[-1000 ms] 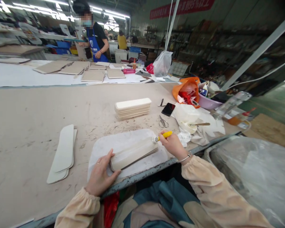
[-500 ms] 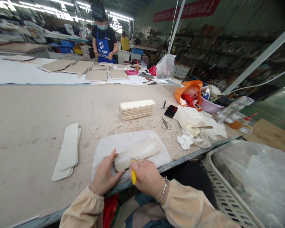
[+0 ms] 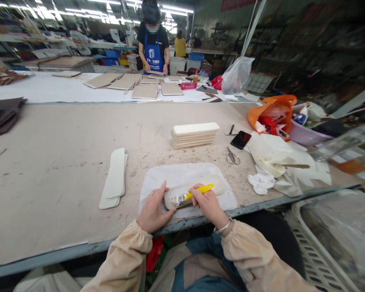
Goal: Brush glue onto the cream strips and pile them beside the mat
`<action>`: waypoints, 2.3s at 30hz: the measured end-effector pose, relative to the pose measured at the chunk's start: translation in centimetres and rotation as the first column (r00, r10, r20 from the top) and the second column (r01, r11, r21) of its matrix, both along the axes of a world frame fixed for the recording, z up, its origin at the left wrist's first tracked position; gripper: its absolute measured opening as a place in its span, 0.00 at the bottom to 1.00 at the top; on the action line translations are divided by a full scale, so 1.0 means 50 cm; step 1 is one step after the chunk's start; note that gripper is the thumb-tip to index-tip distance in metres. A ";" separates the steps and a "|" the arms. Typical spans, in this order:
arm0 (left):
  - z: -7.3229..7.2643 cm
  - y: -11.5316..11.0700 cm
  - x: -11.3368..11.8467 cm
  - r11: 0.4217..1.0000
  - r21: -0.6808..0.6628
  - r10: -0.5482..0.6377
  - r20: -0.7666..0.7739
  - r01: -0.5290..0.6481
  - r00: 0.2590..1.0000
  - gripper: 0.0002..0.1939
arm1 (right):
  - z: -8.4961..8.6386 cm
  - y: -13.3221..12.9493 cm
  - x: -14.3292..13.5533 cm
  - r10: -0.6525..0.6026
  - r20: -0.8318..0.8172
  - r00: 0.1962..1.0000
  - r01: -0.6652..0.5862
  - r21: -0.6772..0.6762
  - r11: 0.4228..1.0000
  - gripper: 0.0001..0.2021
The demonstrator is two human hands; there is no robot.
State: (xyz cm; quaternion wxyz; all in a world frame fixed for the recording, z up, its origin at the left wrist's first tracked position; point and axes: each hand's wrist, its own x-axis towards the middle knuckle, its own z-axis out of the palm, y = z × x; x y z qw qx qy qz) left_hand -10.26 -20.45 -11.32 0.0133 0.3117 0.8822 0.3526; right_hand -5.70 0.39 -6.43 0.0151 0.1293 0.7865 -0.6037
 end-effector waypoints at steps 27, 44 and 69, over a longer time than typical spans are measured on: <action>-0.007 0.000 -0.007 0.998 -0.056 -0.008 -0.067 0.004 0.998 0.46 | 0.054 0.207 0.057 -0.213 -0.314 0.925 0.357 0.526 0.772 0.12; -0.028 -0.004 -0.011 0.998 -0.065 0.020 -0.079 -0.025 0.997 0.45 | 0.041 0.036 0.065 0.547 -0.140 0.826 -0.141 0.887 0.440 0.03; -0.024 -0.002 -0.014 0.997 -0.073 0.014 -0.101 -0.021 0.995 0.44 | 0.025 0.070 0.059 0.349 0.050 0.936 -0.166 0.937 0.309 0.02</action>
